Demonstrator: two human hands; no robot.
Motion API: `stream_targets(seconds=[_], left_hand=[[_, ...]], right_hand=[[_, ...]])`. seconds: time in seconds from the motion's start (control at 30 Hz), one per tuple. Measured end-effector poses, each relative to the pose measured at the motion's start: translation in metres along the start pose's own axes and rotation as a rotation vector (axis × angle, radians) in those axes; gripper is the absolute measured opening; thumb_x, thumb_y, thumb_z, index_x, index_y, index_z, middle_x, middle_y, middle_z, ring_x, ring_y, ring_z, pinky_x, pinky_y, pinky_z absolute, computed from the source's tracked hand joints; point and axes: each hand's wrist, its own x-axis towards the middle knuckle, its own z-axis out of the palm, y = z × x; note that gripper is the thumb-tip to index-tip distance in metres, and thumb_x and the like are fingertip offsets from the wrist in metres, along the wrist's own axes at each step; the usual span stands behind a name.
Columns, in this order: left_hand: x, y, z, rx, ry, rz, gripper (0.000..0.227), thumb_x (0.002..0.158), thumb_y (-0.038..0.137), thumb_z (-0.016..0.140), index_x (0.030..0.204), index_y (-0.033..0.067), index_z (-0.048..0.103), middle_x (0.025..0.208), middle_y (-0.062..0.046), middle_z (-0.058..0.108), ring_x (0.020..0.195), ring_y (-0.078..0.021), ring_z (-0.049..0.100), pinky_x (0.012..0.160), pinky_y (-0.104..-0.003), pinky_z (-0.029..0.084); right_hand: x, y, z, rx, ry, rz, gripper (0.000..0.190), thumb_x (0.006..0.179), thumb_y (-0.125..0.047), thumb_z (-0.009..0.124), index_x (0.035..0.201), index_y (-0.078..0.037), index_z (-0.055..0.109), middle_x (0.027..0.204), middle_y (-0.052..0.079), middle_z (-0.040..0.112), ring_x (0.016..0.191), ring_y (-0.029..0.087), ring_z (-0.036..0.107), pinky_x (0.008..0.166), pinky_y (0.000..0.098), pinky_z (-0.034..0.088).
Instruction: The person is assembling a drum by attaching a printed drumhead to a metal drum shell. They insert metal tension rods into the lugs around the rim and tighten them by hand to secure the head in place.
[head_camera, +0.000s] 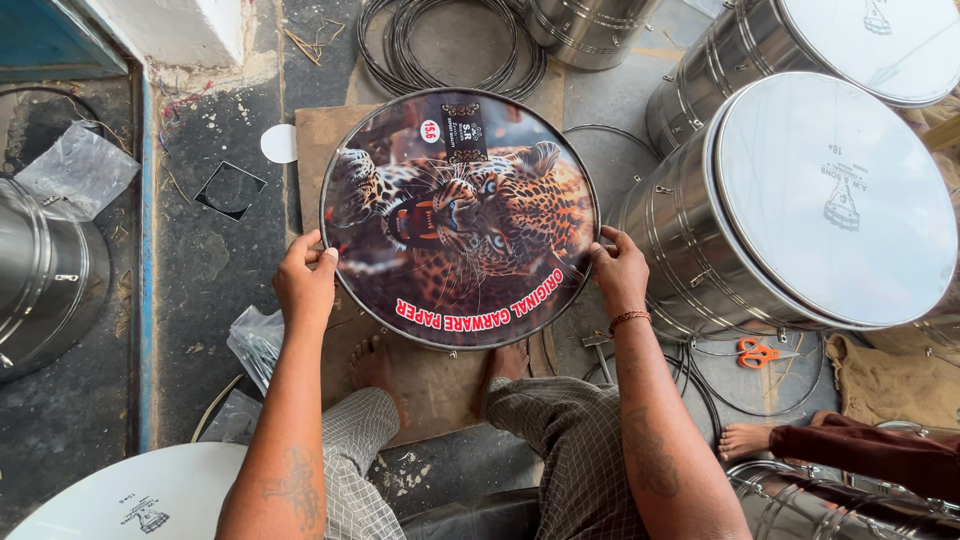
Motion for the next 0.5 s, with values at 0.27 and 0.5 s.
stream_targets(seconds=[0.27, 0.5], left_hand=[[-0.001, 0.001, -0.003, -0.001, -0.01, 0.006, 0.04, 0.089, 0.015, 0.077, 0.128, 0.0084, 0.071, 0.095, -0.011, 0.077, 0.082, -0.0251, 0.073, 0.079, -0.04, 0.055], [-0.003, 0.008, -0.006, -0.01, -0.029, -0.046, 0.041, 0.09, 0.014, 0.076, 0.13, 0.0073, 0.069, 0.098, -0.01, 0.076, 0.079, -0.0207, 0.074, 0.069, -0.036, 0.058]], right_hand=[[0.008, 0.01, 0.0, 0.084, -0.044, 0.002, 0.041, 0.093, -0.014, 0.071, 0.134, -0.013, 0.068, 0.093, -0.001, 0.071, 0.074, 0.007, 0.064, 0.06, 0.026, 0.053], [0.008, 0.011, 0.0, 0.129, -0.059, 0.005, 0.04, 0.092, -0.011, 0.071, 0.133, -0.012, 0.069, 0.093, -0.001, 0.072, 0.074, 0.007, 0.063, 0.06, 0.0253, 0.054]])
